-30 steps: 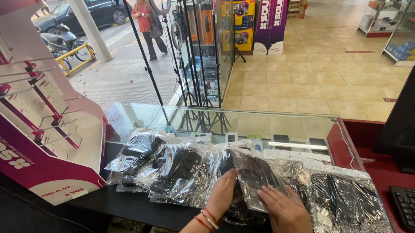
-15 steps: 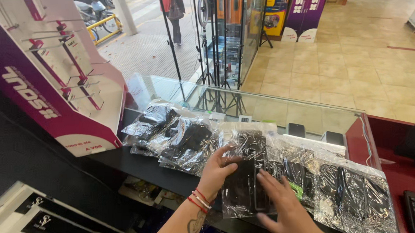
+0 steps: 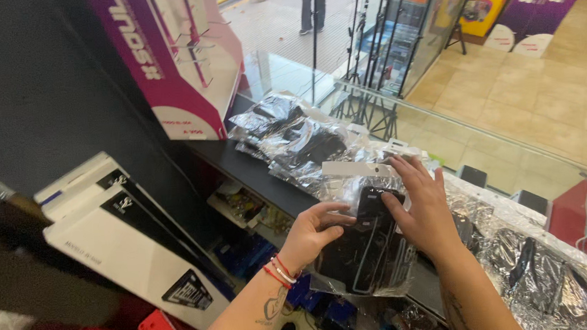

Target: The person repeatedly picks up packaged electronic accessories from a glass display counter and hangs them on a wall-mounted display rack. The person handles the items one by one, moving between the counter and the rack to organize the stock.

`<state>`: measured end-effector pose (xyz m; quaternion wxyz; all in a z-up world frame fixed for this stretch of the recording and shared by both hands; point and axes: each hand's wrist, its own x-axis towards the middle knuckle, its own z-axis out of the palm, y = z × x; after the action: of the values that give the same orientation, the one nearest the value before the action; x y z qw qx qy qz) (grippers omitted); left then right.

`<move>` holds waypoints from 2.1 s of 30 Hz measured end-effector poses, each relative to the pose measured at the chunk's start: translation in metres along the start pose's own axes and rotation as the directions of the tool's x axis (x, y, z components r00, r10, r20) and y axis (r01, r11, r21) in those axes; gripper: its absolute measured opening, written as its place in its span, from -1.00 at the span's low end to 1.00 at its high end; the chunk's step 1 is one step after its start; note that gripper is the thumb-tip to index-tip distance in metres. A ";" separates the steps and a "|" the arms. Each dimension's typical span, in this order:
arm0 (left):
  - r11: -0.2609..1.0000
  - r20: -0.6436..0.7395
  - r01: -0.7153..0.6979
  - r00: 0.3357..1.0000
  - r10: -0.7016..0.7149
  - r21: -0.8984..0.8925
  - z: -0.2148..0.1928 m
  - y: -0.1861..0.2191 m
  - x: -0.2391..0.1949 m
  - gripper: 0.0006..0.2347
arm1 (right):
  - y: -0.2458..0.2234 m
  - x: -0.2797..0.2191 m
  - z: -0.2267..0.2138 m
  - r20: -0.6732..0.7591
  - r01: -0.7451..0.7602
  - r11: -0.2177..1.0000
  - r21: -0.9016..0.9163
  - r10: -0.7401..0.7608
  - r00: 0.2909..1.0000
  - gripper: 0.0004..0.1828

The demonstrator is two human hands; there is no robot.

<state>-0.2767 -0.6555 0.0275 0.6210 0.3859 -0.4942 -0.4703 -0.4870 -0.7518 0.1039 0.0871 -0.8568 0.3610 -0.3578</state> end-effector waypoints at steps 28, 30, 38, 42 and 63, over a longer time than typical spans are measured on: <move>0.702 -0.645 0.291 0.700 0.307 0.650 -0.138 0.162 -0.338 -0.73 | -0.330 -0.058 0.118 0.635 -0.108 0.840 0.532 -0.312 0.707 -0.84; 0.590 -0.637 0.352 0.667 0.386 0.726 -0.145 0.176 -0.370 -0.78 | -0.366 -0.075 0.130 0.663 -0.104 0.848 0.520 -0.324 0.675 -0.85; 0.194 -0.546 0.527 0.677 0.493 0.828 -0.160 0.203 -0.522 -0.86 | -0.500 -0.169 0.184 0.693 -0.034 0.821 0.571 -0.459 0.556 -0.85; 0.198 -0.604 0.588 0.649 0.463 0.784 -0.179 0.211 -0.586 -0.94 | -0.559 -0.208 0.195 0.769 -0.007 0.875 0.485 -0.423 0.479 -0.82; 0.271 -0.835 0.793 0.488 0.255 0.546 -0.397 0.230 -0.587 -0.87 | -0.660 -0.133 0.379 0.612 0.428 0.858 0.284 -0.506 0.608 -0.83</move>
<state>0.1170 -0.0238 0.0124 0.3158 0.9224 -0.2212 0.0244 0.0725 -0.2245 0.0237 0.1606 -0.9842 0.0491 -0.0563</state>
